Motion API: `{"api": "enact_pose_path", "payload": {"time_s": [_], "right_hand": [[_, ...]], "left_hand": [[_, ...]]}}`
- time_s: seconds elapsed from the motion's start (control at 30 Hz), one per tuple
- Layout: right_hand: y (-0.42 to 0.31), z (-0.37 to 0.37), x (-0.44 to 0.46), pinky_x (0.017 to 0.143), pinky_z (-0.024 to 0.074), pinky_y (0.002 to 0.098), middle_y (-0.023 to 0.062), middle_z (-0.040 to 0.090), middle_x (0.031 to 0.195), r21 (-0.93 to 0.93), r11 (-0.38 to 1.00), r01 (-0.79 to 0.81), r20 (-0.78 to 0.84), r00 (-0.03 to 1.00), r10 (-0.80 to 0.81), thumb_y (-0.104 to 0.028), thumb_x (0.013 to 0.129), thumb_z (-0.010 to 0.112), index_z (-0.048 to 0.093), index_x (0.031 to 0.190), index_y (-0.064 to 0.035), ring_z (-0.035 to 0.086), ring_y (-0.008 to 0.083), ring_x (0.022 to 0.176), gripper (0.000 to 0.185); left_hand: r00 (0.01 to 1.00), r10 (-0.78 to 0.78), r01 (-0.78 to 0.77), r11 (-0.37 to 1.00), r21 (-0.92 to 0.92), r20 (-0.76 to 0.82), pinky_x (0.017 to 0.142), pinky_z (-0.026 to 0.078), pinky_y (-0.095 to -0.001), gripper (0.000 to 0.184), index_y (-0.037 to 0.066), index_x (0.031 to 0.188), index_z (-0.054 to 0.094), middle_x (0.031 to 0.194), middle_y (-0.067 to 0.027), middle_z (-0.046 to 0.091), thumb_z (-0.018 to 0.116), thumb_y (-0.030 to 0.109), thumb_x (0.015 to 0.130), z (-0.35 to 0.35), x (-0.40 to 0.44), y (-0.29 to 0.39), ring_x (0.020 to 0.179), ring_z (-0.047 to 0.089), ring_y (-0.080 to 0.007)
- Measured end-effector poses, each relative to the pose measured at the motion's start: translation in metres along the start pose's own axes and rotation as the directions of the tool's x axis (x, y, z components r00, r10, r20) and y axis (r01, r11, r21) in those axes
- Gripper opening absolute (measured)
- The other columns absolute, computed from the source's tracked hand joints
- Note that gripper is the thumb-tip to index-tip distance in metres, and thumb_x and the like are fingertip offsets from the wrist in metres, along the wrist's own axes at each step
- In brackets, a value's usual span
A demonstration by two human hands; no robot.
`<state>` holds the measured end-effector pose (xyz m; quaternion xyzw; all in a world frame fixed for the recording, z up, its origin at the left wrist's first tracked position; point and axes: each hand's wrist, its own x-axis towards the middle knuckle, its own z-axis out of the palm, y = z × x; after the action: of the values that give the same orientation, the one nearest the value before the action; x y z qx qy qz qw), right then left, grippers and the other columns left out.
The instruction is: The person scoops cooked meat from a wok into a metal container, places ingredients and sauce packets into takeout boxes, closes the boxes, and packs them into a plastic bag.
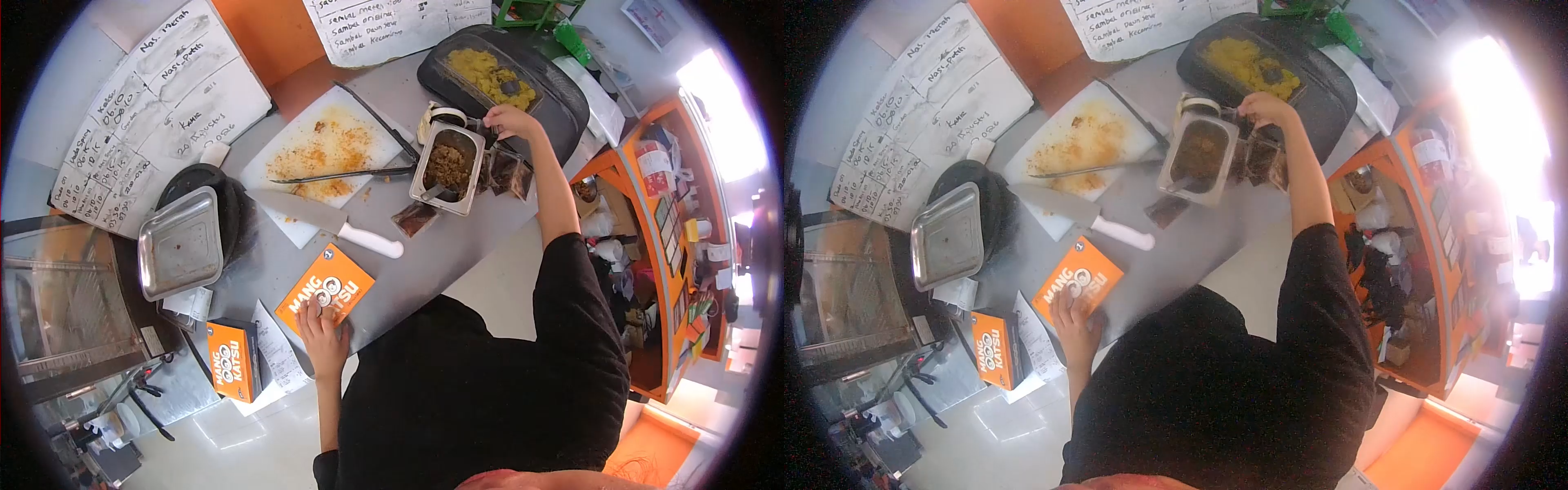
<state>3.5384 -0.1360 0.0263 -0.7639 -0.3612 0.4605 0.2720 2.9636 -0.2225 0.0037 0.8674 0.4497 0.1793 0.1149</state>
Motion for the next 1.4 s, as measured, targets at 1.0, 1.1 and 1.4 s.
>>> {"api": "enact_pose_path", "payload": {"time_s": [1.0, 1.1, 1.4], "right_hand": [[-0.139, 0.533, -0.233, 0.058, 0.0355, 0.0183, -0.0004, 0.052, 0.069, 0.368, 0.926, 0.091, 0.593, 0.744, -0.309, -0.017, 0.081, 0.056, 0.060, 0.089, 0.0009, 0.045, 0.0053, 0.064, 0.020], [-0.143, 0.572, -0.239, 0.055, 0.0337, 0.0181, -0.0015, 0.050, 0.066, 0.323, 0.946, 0.023, 0.633, 0.738, -0.234, -0.017, 0.081, 0.057, 0.060, 0.090, 0.0019, 0.042, 0.0046, 0.061, 0.021], [-0.097, 0.610, -0.236, 0.067, 0.0414, 0.0192, 0.0036, 0.059, 0.077, 0.290, 0.942, 0.170, 0.412, 0.866, -0.284, -0.016, 0.082, 0.055, 0.059, 0.088, 0.0021, 0.053, 0.0078, 0.071, 0.019]], "left_hand": [[0.865, -0.380, 0.378, 0.923, -0.073, -0.327, 0.096, 0.025, -0.0463, 0.043, 0.010, 0.107, 0.051, 0.119, -0.0088, 0.046, 0.065, 0.018, 0.068, -0.115, -0.129, -0.164, 0.111, 0.041, -0.0264], [0.878, -0.369, 0.354, 0.929, -0.105, -0.305, 0.094, 0.028, -0.0444, 0.048, 0.010, 0.111, 0.050, 0.121, -0.0074, 0.046, 0.067, 0.020, 0.067, -0.103, -0.129, -0.166, 0.113, 0.041, -0.0261], [0.864, -0.359, 0.338, 0.933, -0.120, -0.352, 0.095, 0.027, -0.0406, 0.040, 0.012, 0.111, 0.052, 0.120, -0.0065, 0.048, 0.060, 0.021, 0.072, -0.085, -0.138, -0.182, 0.112, 0.042, -0.0242]]}}
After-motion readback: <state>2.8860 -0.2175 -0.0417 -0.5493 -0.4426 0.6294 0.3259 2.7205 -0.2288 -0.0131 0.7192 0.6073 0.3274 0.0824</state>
